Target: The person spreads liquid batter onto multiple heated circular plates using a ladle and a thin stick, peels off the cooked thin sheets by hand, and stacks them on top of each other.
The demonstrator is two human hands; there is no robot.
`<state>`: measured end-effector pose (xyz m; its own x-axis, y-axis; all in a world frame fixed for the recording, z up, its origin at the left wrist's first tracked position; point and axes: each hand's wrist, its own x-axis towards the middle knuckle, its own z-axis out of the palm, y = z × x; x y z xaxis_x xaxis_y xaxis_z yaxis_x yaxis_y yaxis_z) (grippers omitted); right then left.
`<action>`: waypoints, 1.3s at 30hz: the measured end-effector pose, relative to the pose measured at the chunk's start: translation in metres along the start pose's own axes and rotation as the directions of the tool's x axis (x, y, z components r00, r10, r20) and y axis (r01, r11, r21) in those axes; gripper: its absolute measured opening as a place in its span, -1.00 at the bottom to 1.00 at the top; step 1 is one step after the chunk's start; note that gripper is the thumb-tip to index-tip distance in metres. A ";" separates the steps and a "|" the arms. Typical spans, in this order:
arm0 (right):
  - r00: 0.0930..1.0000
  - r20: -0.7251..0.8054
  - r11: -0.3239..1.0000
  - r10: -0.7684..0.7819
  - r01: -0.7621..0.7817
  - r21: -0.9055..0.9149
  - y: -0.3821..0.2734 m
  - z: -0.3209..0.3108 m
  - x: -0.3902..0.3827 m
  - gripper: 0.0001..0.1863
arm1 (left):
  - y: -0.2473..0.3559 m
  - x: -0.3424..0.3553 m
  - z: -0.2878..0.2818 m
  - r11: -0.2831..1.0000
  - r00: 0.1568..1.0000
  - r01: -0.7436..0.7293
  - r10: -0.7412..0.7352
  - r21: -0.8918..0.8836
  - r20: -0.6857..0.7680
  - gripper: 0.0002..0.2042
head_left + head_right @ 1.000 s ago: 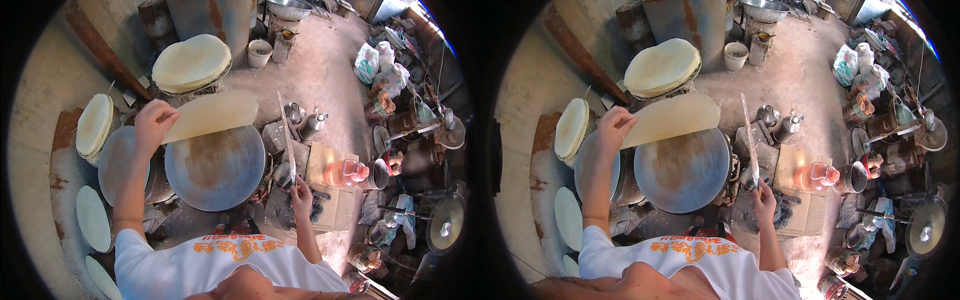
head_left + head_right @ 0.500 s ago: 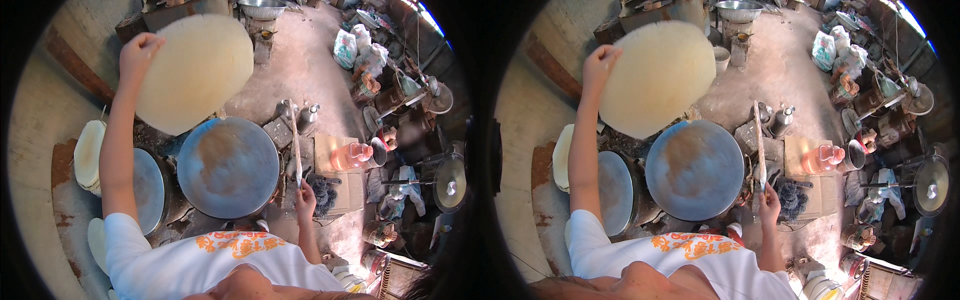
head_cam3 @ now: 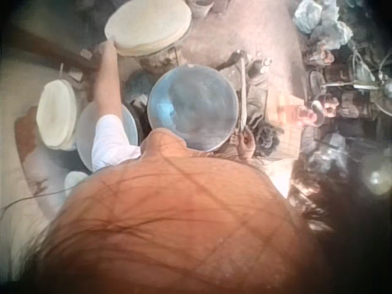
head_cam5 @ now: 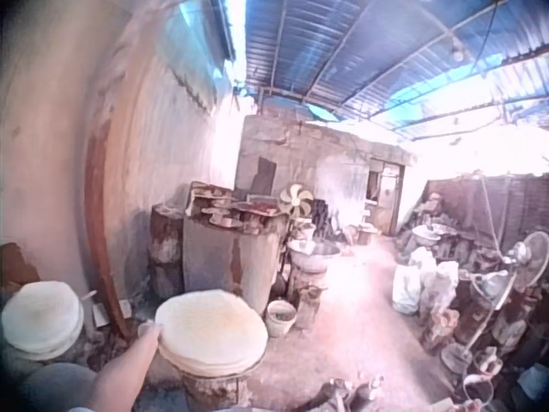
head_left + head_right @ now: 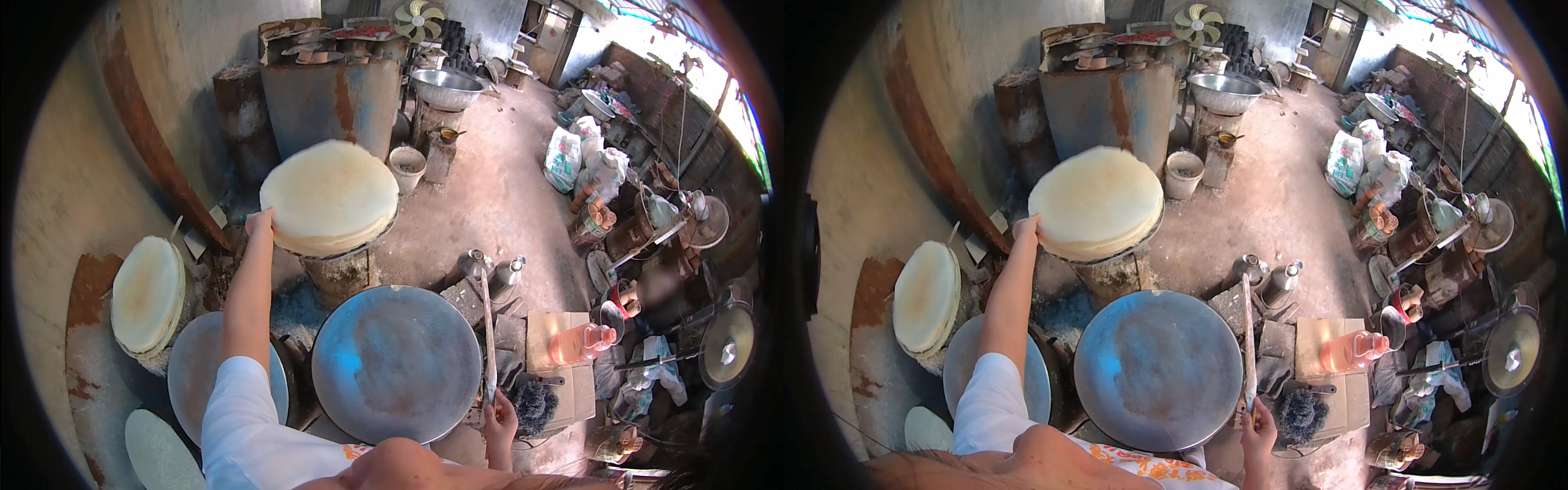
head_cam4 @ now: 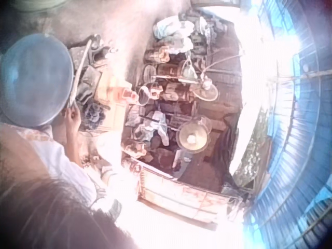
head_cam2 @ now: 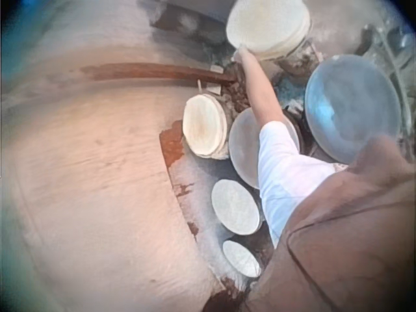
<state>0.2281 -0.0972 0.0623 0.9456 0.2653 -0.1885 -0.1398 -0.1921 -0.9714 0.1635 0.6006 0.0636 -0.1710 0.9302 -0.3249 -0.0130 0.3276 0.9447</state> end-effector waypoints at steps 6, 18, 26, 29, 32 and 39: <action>1.000 0.006 0.999 -0.020 0.020 -0.032 -0.005 0.012 0.014 -0.58 | 0.002 -0.033 -0.011 0.980 0.988 -0.008 -0.022 0.196 0.150 -0.86; 0.878 0.457 0.916 0.146 0.054 -0.397 -0.043 0.012 0.018 -0.61 | -0.047 -0.251 -0.143 0.924 0.872 -0.263 0.351 -0.278 0.341 -0.80; 0.748 0.618 0.966 0.241 -0.125 -0.225 -0.059 0.023 0.104 -0.65 | -0.191 -0.497 -0.333 0.885 0.908 -0.415 0.416 0.211 0.038 -0.88; 0.752 0.600 0.961 0.274 -0.190 -0.201 -0.099 0.080 0.075 -0.64 | -0.213 -0.603 -0.391 0.991 0.939 -0.102 0.126 0.089 -0.321 -0.87; 0.472 0.872 0.989 0.134 -0.004 -0.149 -0.074 0.085 0.015 -0.67 | -0.239 -0.693 -0.424 0.883 0.825 -0.135 0.351 0.449 -0.442 -0.84; -0.728 0.652 0.936 0.211 0.344 0.081 0.082 0.058 -0.280 -0.58 | -0.380 -0.928 -0.546 0.770 0.212 0.632 -0.061 0.089 -0.975 -0.75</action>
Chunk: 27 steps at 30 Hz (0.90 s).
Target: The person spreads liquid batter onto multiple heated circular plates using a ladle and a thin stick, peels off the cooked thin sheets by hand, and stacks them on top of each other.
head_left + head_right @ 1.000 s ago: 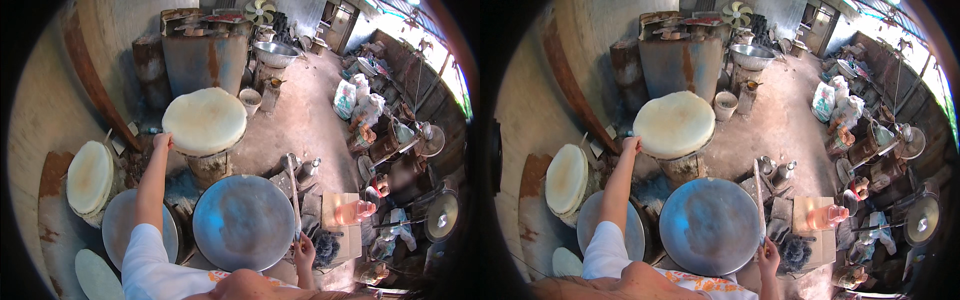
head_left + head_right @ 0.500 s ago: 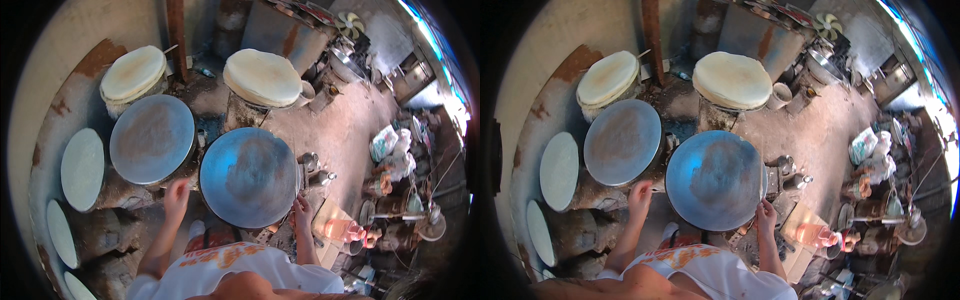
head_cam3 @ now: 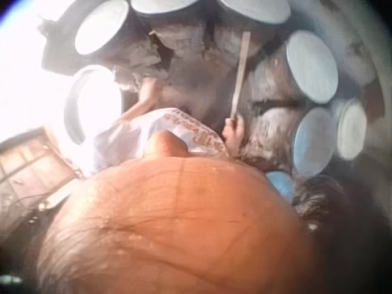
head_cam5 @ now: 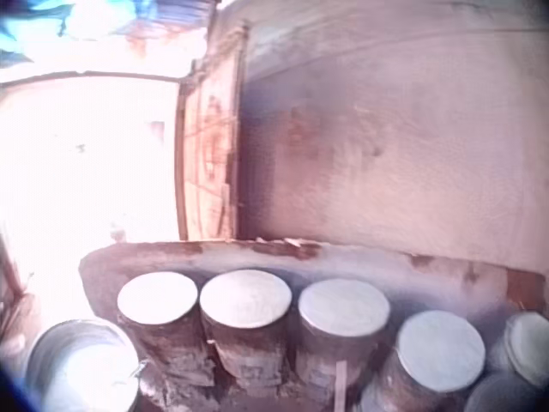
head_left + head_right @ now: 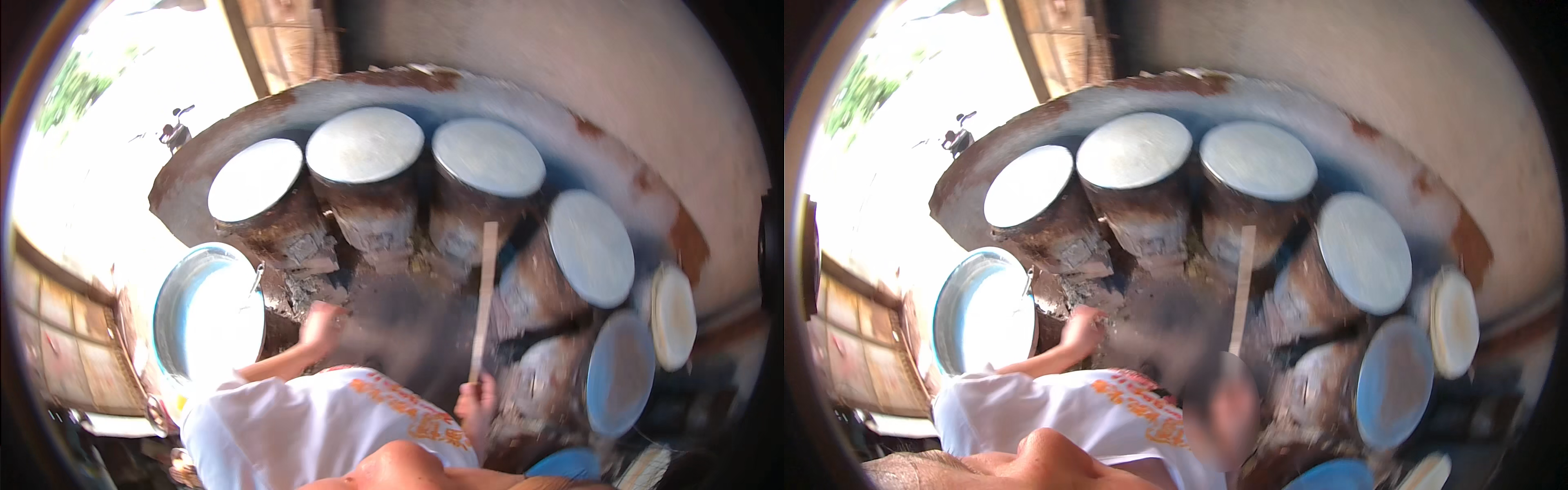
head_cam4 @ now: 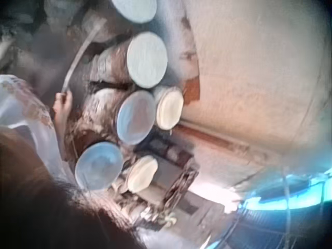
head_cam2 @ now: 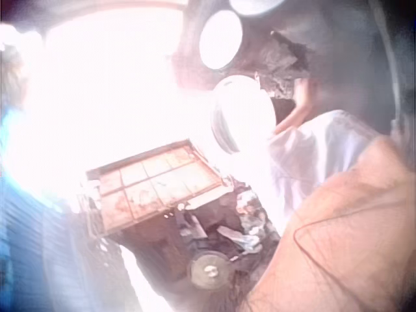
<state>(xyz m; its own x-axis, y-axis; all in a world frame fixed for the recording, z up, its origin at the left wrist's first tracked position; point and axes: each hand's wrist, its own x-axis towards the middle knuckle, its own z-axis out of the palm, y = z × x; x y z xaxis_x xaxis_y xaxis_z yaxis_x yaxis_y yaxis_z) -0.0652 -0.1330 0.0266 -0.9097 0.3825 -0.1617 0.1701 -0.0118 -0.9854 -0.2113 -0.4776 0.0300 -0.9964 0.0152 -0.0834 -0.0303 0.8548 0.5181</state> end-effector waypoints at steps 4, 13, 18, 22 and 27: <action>0.865 0.502 0.994 0.014 0.042 -0.100 -0.020 0.128 0.082 -0.54 | -0.156 0.085 -0.063 0.817 0.709 0.575 -0.525 -0.044 -0.470 -0.65; 0.191 0.981 0.653 -0.012 0.745 -0.137 -0.045 0.426 0.201 -0.71 | -0.194 0.083 -0.023 0.341 0.435 0.661 -0.900 -0.668 -0.029 -0.63; 0.098 0.964 0.098 0.245 0.987 -0.125 -0.053 0.584 0.129 -0.81 | -0.275 -0.005 -0.005 0.185 0.353 0.588 -0.935 -0.788 0.044 -0.33; -0.018 0.946 0.198 0.323 0.979 -0.048 -0.077 0.583 0.129 -0.77 | -0.229 -0.066 -0.122 -0.237 0.397 0.221 -0.864 -0.946 0.309 -0.42; 0.020 0.948 0.113 0.319 0.992 -0.059 -0.082 0.595 0.117 -0.65 | -0.330 -0.014 -0.089 -0.285 0.417 0.078 -0.861 -0.955 0.291 -0.38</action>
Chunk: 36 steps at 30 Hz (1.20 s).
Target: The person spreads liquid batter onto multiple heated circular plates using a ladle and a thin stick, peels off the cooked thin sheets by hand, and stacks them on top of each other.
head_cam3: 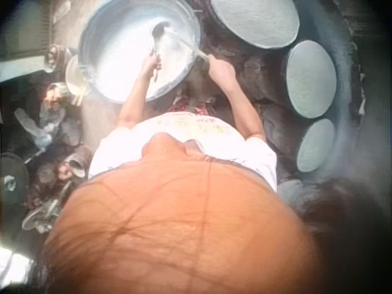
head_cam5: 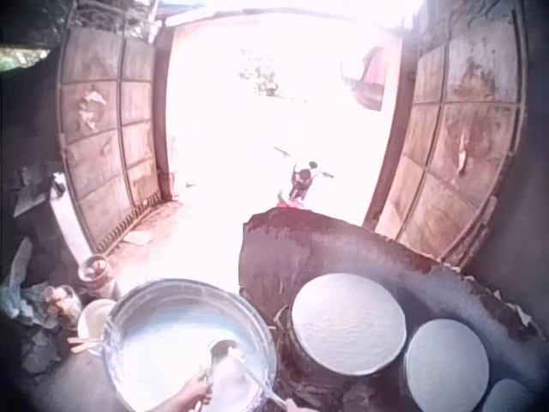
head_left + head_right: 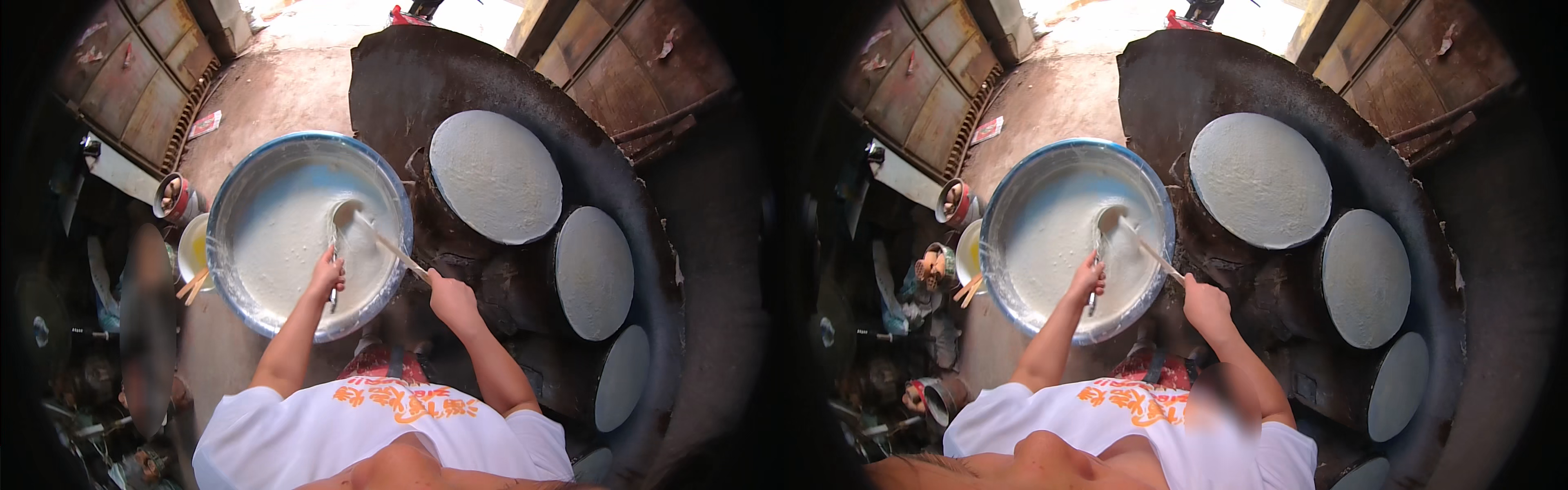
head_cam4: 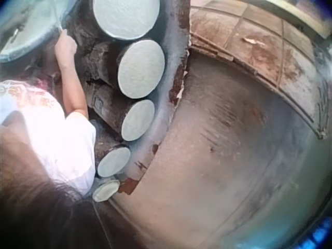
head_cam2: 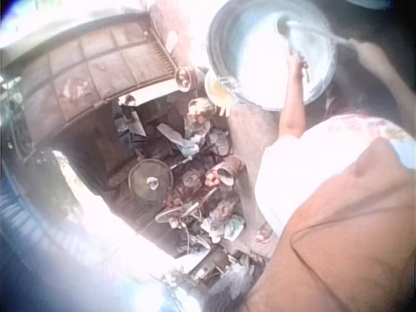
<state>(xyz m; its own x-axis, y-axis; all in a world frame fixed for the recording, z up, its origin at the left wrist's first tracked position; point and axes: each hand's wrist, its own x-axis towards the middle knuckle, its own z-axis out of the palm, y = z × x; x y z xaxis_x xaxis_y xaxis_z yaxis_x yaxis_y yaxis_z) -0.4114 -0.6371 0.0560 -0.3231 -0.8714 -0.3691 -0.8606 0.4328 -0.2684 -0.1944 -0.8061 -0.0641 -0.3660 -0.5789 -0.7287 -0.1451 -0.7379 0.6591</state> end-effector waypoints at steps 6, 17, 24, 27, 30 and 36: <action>0.989 0.035 0.984 0.142 -0.145 0.108 -0.023 0.028 0.000 -0.72 | -0.030 0.042 -0.002 0.908 0.972 0.230 -0.195 -0.351 0.133 -0.43; 0.880 0.472 0.125 0.050 -0.474 0.871 -0.080 0.031 -0.082 -0.73 | 0.032 -0.068 0.051 0.344 0.910 0.375 0.041 -0.861 0.412 -0.88; 0.971 0.151 -0.411 -0.186 -0.217 0.885 -0.144 -0.065 -0.121 -0.80 | 0.186 -0.220 0.035 0.538 0.563 0.537 0.345 -0.650 0.751 -0.65; 0.982 -0.033 -0.391 -0.187 -0.043 0.919 -0.154 -0.126 -0.130 -0.70 | 0.245 -0.265 0.047 0.692 0.341 0.415 0.483 -0.591 0.806 -0.67; 0.936 -0.306 -0.306 -0.173 0.244 0.920 -0.189 -0.174 -0.138 -0.58 | 0.299 -0.303 0.056 0.731 0.047 0.400 0.586 -0.553 0.809 -0.66; 0.951 -0.304 -0.339 -0.059 0.267 0.902 -0.195 -0.097 -0.126 -0.69 | 0.283 -0.259 -0.012 0.717 0.103 0.564 0.431 -0.410 0.896 -0.66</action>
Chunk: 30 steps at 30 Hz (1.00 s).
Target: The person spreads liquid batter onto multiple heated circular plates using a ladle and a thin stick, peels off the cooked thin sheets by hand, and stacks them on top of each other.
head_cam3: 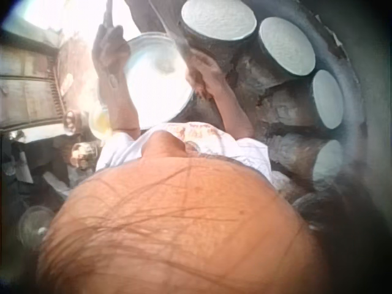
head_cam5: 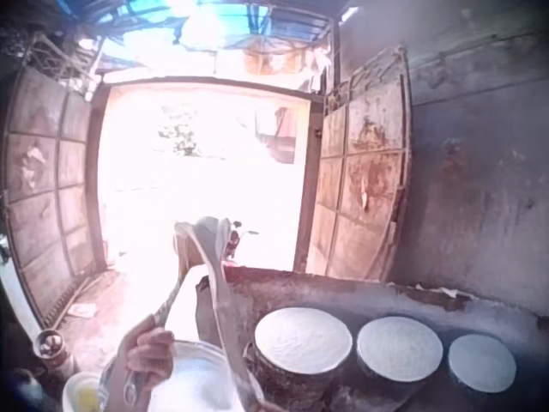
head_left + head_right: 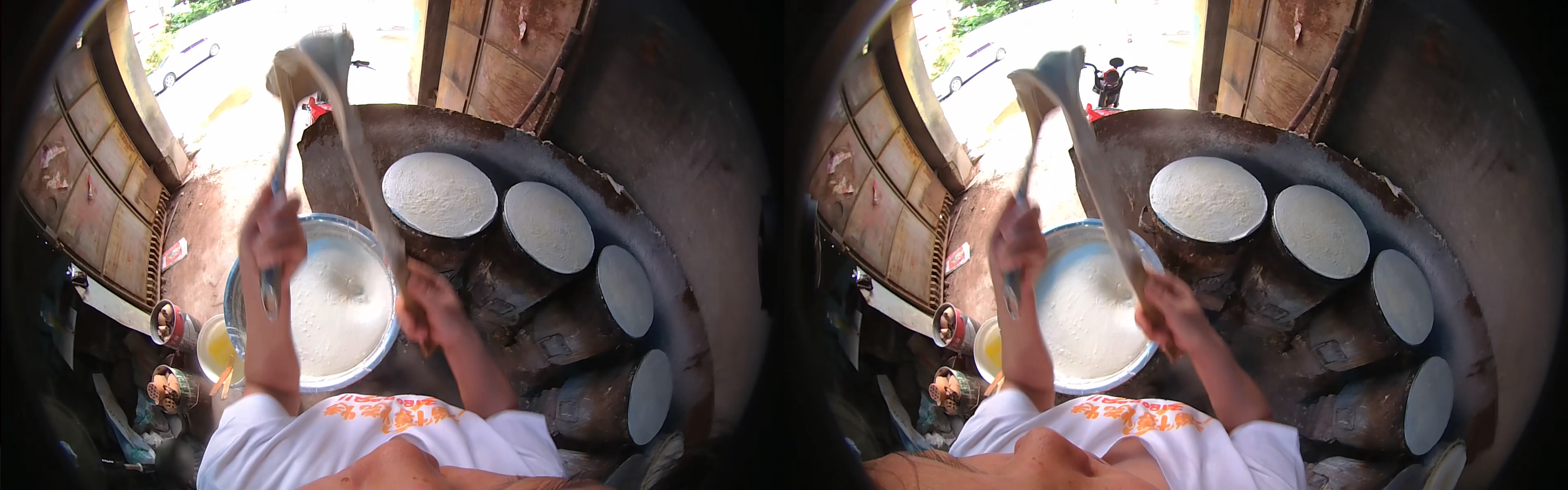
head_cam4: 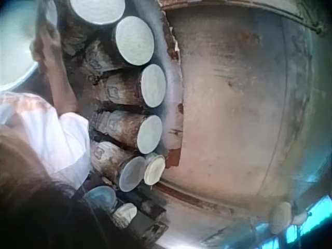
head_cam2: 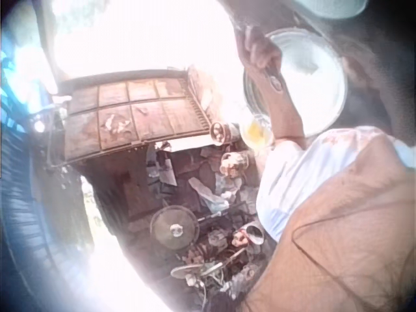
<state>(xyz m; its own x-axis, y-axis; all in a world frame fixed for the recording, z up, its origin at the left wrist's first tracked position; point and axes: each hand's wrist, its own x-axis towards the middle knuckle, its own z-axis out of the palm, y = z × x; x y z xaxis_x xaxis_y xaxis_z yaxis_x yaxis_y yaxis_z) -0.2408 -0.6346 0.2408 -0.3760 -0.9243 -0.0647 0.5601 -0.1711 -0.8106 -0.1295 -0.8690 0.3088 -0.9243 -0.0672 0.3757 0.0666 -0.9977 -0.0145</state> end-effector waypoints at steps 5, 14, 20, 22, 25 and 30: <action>0.936 -0.238 0.963 0.261 -0.269 -0.003 0.043 -0.029 -0.041 -0.68 | -0.026 -0.037 -0.063 0.898 0.827 -0.069 -0.192 -0.434 -0.529 -0.65; 0.738 -0.674 0.976 -0.020 0.160 0.146 0.066 -0.022 -0.152 -0.64 | -0.126 0.058 -0.066 0.607 0.623 0.459 -0.740 -0.649 -0.253 -0.69; 0.147 -0.831 0.838 -0.536 0.208 -0.504 -0.023 -0.006 -0.312 -0.57 | -0.323 0.089 -0.040 0.501 0.537 0.818 -0.842 -0.282 0.060 -0.54; -0.147 -0.692 0.674 -0.707 0.156 -0.722 -0.036 -0.028 -0.363 -0.57 | -0.426 0.086 -0.032 0.285 0.299 0.865 -0.954 -0.414 -0.031 -0.76; -0.511 -0.432 0.582 -0.743 -0.175 -0.794 0.027 -0.082 -0.417 -0.64 | -0.558 0.084 0.014 -0.194 -0.005 0.522 -0.975 -0.831 0.224 -0.66; -0.737 -0.359 0.758 -0.572 -0.308 -0.575 0.149 -0.023 -0.498 -0.60 | -0.701 0.051 -0.014 -0.416 -0.181 0.703 -0.889 -0.576 0.421 -0.67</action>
<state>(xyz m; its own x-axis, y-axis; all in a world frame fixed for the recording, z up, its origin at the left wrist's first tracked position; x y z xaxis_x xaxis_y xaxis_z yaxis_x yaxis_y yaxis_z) 0.0129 -0.1916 0.1389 -0.3082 0.9020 0.3023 0.1155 0.3509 -0.9293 -0.2290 -0.1730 0.3253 0.2663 0.9038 0.3351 -0.8944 0.3613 -0.2635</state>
